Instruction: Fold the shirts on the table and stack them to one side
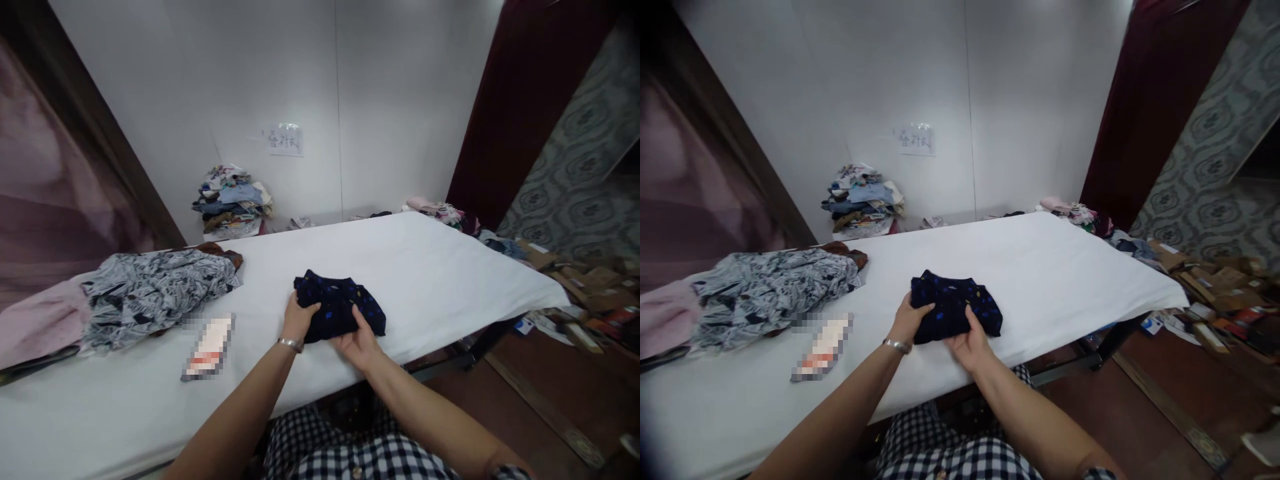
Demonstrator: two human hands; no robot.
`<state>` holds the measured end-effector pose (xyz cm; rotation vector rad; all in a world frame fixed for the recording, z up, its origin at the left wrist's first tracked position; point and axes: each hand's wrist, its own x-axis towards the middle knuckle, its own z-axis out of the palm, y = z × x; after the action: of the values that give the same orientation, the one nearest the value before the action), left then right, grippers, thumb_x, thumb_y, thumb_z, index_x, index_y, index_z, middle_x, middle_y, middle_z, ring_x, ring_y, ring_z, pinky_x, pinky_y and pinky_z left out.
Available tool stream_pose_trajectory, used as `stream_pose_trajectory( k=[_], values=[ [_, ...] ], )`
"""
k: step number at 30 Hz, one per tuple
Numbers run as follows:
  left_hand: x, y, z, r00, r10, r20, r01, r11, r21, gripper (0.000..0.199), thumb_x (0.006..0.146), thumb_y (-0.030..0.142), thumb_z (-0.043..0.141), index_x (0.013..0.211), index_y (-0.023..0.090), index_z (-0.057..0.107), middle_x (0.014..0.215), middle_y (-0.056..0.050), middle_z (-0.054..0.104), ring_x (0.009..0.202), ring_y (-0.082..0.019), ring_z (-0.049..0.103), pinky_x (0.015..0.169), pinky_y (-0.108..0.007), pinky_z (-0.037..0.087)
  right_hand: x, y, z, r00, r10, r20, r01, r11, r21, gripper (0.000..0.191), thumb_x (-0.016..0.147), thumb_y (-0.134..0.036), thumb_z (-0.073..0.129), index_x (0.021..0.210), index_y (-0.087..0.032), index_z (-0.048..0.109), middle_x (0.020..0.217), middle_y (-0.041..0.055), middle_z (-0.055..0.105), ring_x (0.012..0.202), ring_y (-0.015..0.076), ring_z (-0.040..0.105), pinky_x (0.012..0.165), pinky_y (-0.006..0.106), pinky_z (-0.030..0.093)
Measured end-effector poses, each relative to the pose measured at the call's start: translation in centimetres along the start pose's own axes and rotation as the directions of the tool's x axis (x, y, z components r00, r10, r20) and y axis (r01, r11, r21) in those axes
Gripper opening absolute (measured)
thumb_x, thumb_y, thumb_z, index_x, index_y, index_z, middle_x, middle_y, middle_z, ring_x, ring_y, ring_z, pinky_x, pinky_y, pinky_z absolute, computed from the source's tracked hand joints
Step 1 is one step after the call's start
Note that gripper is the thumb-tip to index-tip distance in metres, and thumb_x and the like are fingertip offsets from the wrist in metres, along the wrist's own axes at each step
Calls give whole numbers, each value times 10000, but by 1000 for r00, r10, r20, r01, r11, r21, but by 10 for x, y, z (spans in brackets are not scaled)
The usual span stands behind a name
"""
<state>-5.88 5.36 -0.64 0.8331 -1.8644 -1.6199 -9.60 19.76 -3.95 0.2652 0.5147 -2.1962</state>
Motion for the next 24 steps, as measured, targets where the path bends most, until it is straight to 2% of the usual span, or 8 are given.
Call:
stream_pose_trajectory(
  k=[4,7,12,14,16,19,21,24],
  values=[
    [-14,1,-7,998,-66,-20,67,997,33,518,669,219,733,1154,174,560,1062,-104,693,932,-233,667,818,-348,535,5,-3,13,992,-63,-110,57,996,-62,147,844,-147,545,936,-96,647,803,70,728,690,169,684,633,282,563],
    [-13,10,-10,979,-170,115,169,986,17,532,689,313,738,1170,183,550,1062,-109,697,904,-239,677,737,-330,554,8,-17,17,986,-149,-73,137,979,-148,105,765,-87,569,823,-98,656,708,53,709,605,154,659,553,253,546],
    [9,27,-10,837,-354,417,356,931,74,636,685,578,680,1147,153,576,1144,-147,669,747,-228,693,680,-361,576,9,-76,21,952,-305,-38,294,939,-180,75,701,-86,615,763,-104,652,677,40,691,610,152,652,558,245,544],
    [23,26,-2,841,-359,405,354,931,90,637,685,618,642,1091,129,599,1205,-165,636,749,-230,693,707,-377,580,6,-106,21,938,-346,-28,335,923,-191,79,695,-94,627,769,-104,651,680,41,690,610,148,650,567,241,544],
    [38,20,15,895,-305,326,273,952,140,586,696,605,613,1016,115,621,1193,-175,639,794,-252,691,726,-393,578,0,-136,19,923,-384,-9,374,905,-200,101,703,-87,619,795,-109,653,709,40,699,628,143,654,584,234,546],
    [56,3,48,968,-75,239,-10,942,336,484,751,551,521,944,128,654,1083,-160,685,908,-293,672,803,-426,548,-9,-180,12,897,-441,-26,425,877,-223,93,719,-70,602,780,-126,645,696,26,695,617,138,650,574,229,542],
    [64,-13,71,961,98,258,-217,847,486,496,793,520,436,993,126,663,1092,-155,682,1002,-298,643,894,-433,502,-14,-206,4,871,-489,-52,463,851,-249,86,719,-66,610,764,-134,637,688,20,692,612,139,649,564,228,540],
    [67,-38,98,889,252,383,-450,641,622,579,832,476,363,1155,70,619,1264,-175,598,1175,-282,551,1030,-408,397,-16,-244,-11,823,-562,-78,524,805,-277,106,721,-60,612,783,-142,637,717,17,701,628,138,655,571,229,545]
  ],
)
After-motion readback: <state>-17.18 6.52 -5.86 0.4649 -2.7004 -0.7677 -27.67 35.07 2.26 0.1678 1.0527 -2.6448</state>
